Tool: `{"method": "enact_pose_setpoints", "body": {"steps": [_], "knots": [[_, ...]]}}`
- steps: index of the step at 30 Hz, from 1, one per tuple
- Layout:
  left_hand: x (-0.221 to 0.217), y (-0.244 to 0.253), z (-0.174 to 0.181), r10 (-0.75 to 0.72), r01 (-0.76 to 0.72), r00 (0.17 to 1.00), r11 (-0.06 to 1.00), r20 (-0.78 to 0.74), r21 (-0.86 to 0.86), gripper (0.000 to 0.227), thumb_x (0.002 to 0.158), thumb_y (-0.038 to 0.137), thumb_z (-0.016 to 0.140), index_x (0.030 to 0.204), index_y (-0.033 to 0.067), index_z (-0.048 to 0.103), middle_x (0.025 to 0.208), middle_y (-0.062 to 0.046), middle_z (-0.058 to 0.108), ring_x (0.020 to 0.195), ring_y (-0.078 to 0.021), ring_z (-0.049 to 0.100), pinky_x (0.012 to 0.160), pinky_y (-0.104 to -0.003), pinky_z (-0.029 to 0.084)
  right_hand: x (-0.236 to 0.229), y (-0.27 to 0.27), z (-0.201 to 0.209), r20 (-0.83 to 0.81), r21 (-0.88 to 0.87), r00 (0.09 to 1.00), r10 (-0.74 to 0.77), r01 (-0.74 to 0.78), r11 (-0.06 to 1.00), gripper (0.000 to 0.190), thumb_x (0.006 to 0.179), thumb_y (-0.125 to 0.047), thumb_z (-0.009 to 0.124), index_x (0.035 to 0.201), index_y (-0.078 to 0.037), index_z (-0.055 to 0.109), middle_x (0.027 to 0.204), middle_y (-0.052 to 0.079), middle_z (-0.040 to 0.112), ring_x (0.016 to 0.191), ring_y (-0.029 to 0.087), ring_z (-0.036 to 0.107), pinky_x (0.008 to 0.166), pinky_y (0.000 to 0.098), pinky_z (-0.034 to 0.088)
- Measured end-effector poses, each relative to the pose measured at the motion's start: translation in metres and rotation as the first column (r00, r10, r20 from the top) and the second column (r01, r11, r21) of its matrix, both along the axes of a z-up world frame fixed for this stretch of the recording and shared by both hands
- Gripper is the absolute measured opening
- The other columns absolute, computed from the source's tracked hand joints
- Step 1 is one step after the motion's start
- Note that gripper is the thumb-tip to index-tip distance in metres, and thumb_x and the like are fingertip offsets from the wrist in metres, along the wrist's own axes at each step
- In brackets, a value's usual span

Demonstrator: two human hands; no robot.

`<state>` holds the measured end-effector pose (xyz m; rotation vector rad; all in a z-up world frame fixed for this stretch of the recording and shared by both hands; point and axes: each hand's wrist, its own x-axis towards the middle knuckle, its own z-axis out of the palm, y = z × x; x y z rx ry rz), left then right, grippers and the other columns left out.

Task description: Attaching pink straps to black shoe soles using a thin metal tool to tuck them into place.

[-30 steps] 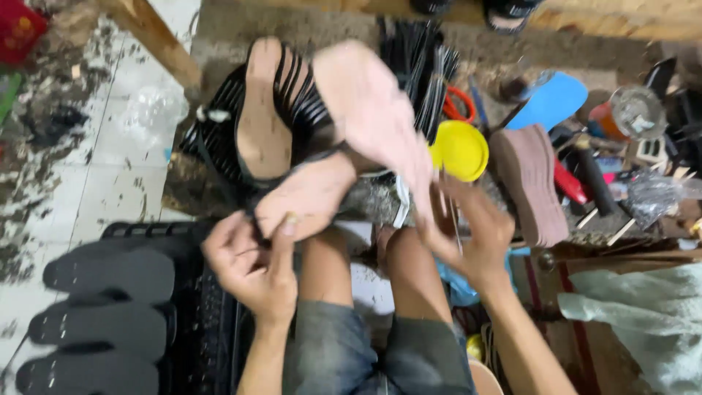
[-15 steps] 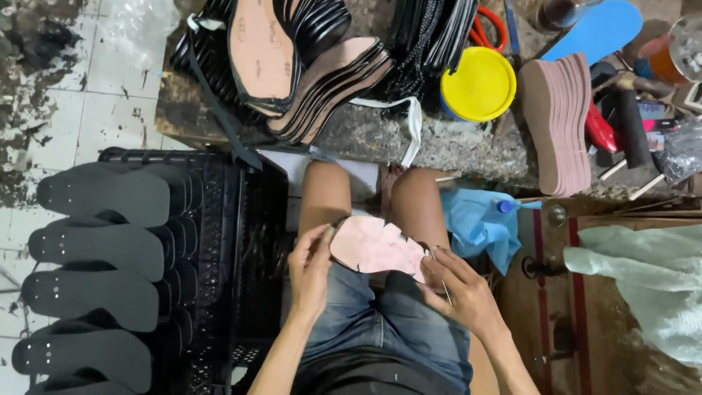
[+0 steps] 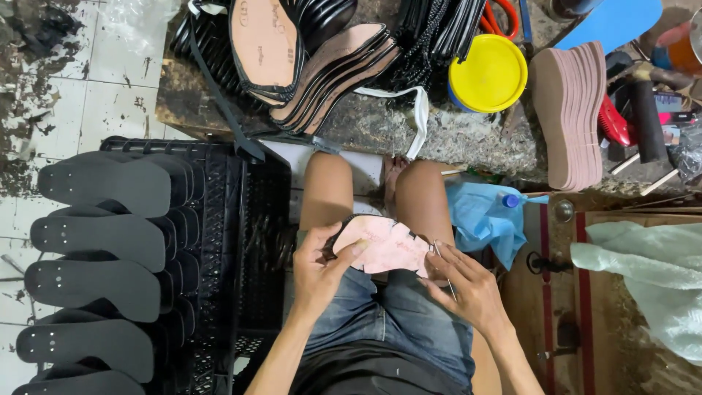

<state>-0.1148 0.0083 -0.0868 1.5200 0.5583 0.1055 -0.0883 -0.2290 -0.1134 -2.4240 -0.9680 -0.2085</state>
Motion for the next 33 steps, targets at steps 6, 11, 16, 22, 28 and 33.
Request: {"method": "enact_pose_setpoints", "body": {"steps": [6,11,16,22,28,33], "knots": [[0.0,0.002,-0.002,-0.018,0.018,1.0,1.0,0.001,-0.018,0.034,0.065,0.016,0.072,0.093,0.0026,0.06,0.085,-0.01,0.068,0.072,-0.0085,0.061,0.052,-0.017,0.047,0.002,0.001,0.0,0.0,-0.002,1.0,0.016,-0.016,1.0,0.04,0.071,-0.024,0.071,0.104,-0.007,0.057,0.111,0.014,0.057,0.101,0.025,0.058,0.082,0.0338,0.051],[0.0,0.004,-0.003,-0.039,0.039,0.998,0.999,0.042,-0.008,0.031,0.066,0.015,0.071,0.093,0.0023,0.06,0.089,-0.012,0.067,0.078,-0.0127,0.064,0.058,-0.019,0.052,0.002,0.002,-0.001,-0.006,-0.005,1.0,0.015,-0.016,1.0,0.04,0.071,-0.024,0.071,0.105,-0.007,0.057,0.112,0.013,0.057,0.102,0.025,0.057,0.083,0.0338,0.05],[0.001,0.004,0.0,-0.034,0.035,0.999,0.999,0.031,-0.02,0.03,0.065,0.015,0.072,0.09,0.0029,0.061,0.087,-0.012,0.068,0.075,-0.0125,0.064,0.054,-0.018,0.051,0.002,0.002,-0.002,0.014,-0.007,1.0,0.028,-0.028,1.0,0.041,0.072,-0.023,0.071,0.106,-0.008,0.055,0.112,0.013,0.057,0.101,0.025,0.058,0.08,0.0338,0.051],[0.0,0.005,-0.004,0.001,0.002,0.999,0.998,0.049,-0.063,0.027,0.066,0.01,0.071,0.09,0.0047,0.06,0.085,-0.011,0.067,0.073,-0.0133,0.064,0.054,-0.022,0.056,0.005,0.007,0.007,-0.01,-0.016,1.0,0.014,-0.014,1.0,0.038,0.073,-0.026,0.068,0.1,-0.002,0.057,0.105,0.014,0.06,0.098,0.025,0.059,0.081,0.0339,0.05],[-0.003,-0.001,-0.016,0.126,-0.126,0.987,0.992,0.101,-0.005,0.034,0.061,0.006,0.077,0.091,0.0009,0.063,0.08,-0.015,0.067,0.072,-0.0103,0.055,0.055,-0.027,0.051,0.013,0.011,0.037,-0.24,0.287,0.956,-0.172,0.239,0.928,0.022,0.076,-0.002,0.054,0.096,-0.002,0.062,0.087,0.011,0.066,0.077,0.029,0.064,0.063,0.0365,0.052],[-0.011,-0.004,-0.011,0.096,-0.109,0.986,0.989,0.135,0.098,0.032,0.06,0.008,0.079,0.089,0.0042,0.064,0.072,-0.011,0.067,0.066,-0.0059,0.052,0.051,-0.026,0.049,0.023,0.047,0.064,-0.355,0.529,0.93,-0.092,0.281,0.801,0.014,0.077,-0.001,0.056,0.086,0.001,0.066,0.071,0.01,0.066,0.058,0.021,0.064,0.054,0.0304,0.052]]}}
